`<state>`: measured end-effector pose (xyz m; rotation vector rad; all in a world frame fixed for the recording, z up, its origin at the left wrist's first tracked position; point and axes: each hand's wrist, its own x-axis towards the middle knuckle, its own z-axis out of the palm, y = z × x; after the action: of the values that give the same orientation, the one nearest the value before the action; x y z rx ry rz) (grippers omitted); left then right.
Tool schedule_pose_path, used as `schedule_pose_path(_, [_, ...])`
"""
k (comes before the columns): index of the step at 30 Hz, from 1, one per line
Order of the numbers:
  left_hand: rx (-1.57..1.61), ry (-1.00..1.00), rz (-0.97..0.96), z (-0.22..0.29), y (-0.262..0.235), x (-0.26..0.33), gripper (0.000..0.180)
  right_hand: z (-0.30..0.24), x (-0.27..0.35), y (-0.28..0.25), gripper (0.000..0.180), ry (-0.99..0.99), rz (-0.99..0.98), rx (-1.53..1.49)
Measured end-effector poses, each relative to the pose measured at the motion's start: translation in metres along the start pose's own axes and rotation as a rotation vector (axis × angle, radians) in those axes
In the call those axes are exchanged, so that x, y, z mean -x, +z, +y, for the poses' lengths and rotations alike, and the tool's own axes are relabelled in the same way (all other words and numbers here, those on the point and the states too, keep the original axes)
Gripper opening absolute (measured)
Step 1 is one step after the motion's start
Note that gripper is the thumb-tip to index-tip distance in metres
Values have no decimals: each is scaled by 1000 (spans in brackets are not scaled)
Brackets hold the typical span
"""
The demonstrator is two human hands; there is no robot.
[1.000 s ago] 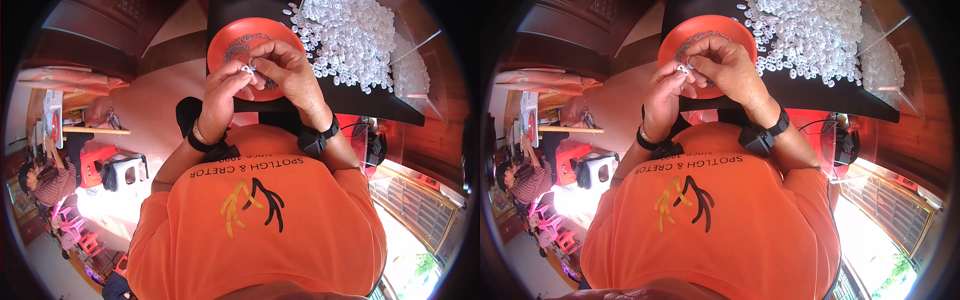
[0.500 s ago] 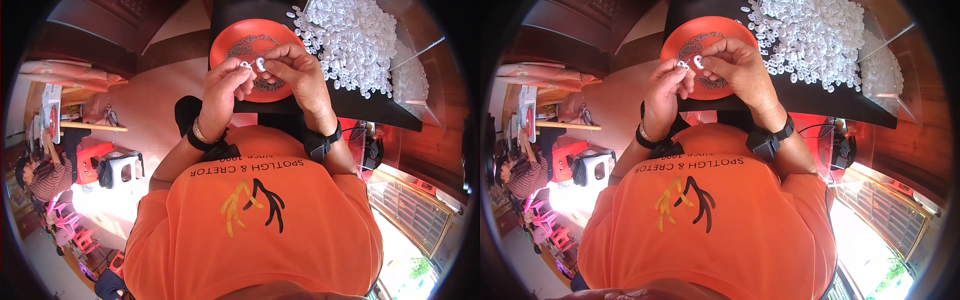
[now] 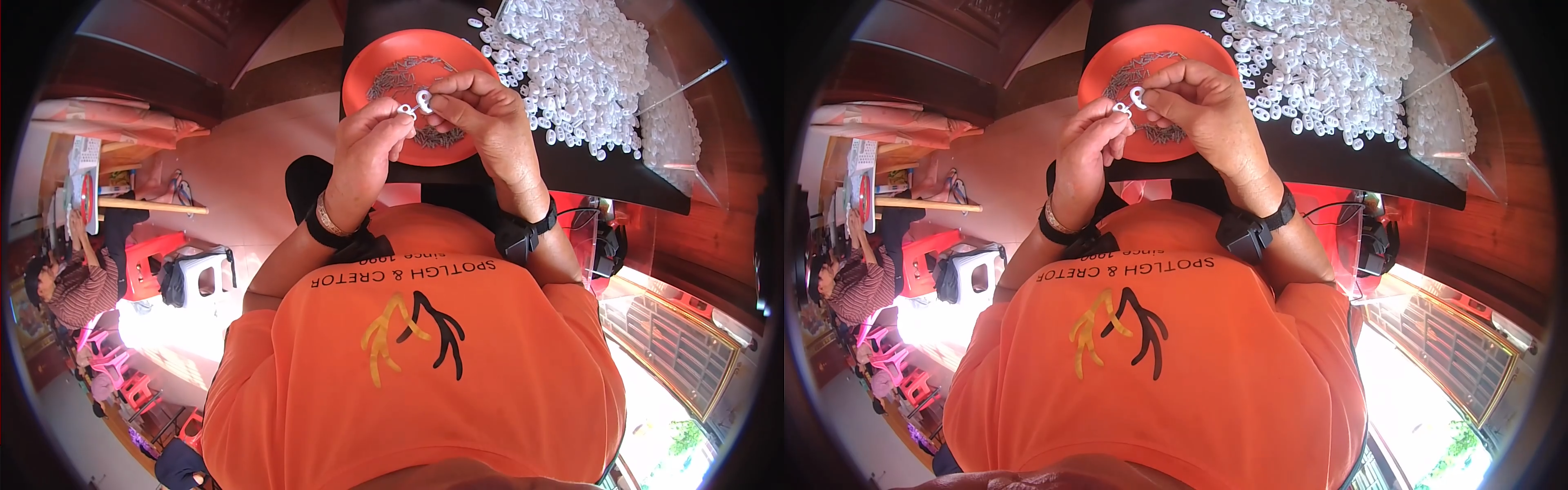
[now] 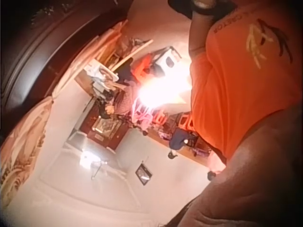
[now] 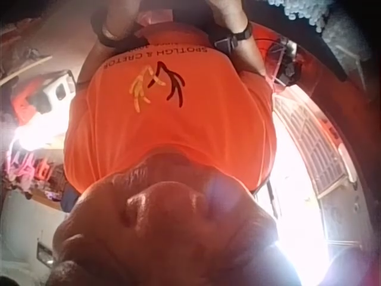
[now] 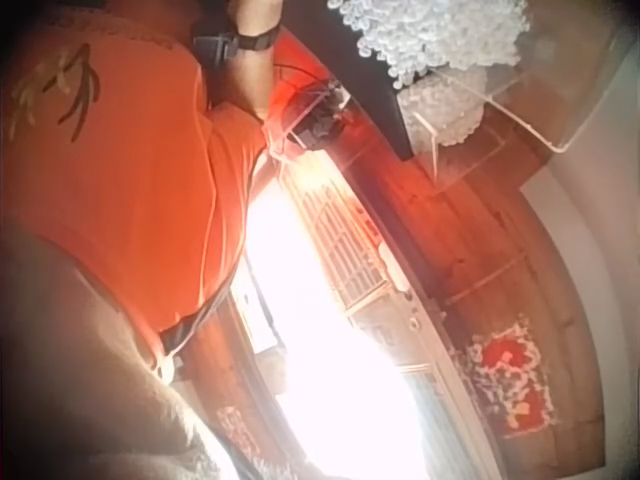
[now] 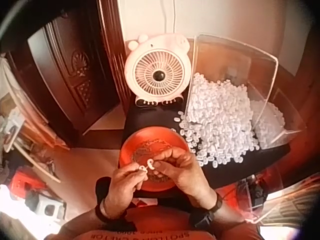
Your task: Assembling small white plastic components by manually inserting metal rings into them.
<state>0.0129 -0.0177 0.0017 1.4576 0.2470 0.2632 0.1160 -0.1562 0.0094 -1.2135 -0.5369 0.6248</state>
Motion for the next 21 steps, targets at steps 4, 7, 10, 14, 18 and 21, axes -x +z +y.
schedule_pose_path(4, [-10,-20,1,0,-1,0,22,-4,3,4,10,-13,29,51])
schedule_pose_path(7, [-25,-23,-3,0,0,0,22,-1,4,6,10,-51,19,97])
schedule_pose_path(10, [-28,-14,-6,0,1,0,23,1,5,8,11,-57,20,141])
schedule_pose_path(14, [-30,-11,1,0,2,1,24,3,6,10,11,-68,18,139])
schedule_pose_path(18, [-10,9,-23,0,3,0,25,3,7,9,14,-121,-6,224])
schedule_pose_path(21, [68,-32,-30,2,4,0,25,3,7,8,19,-202,-8,323])
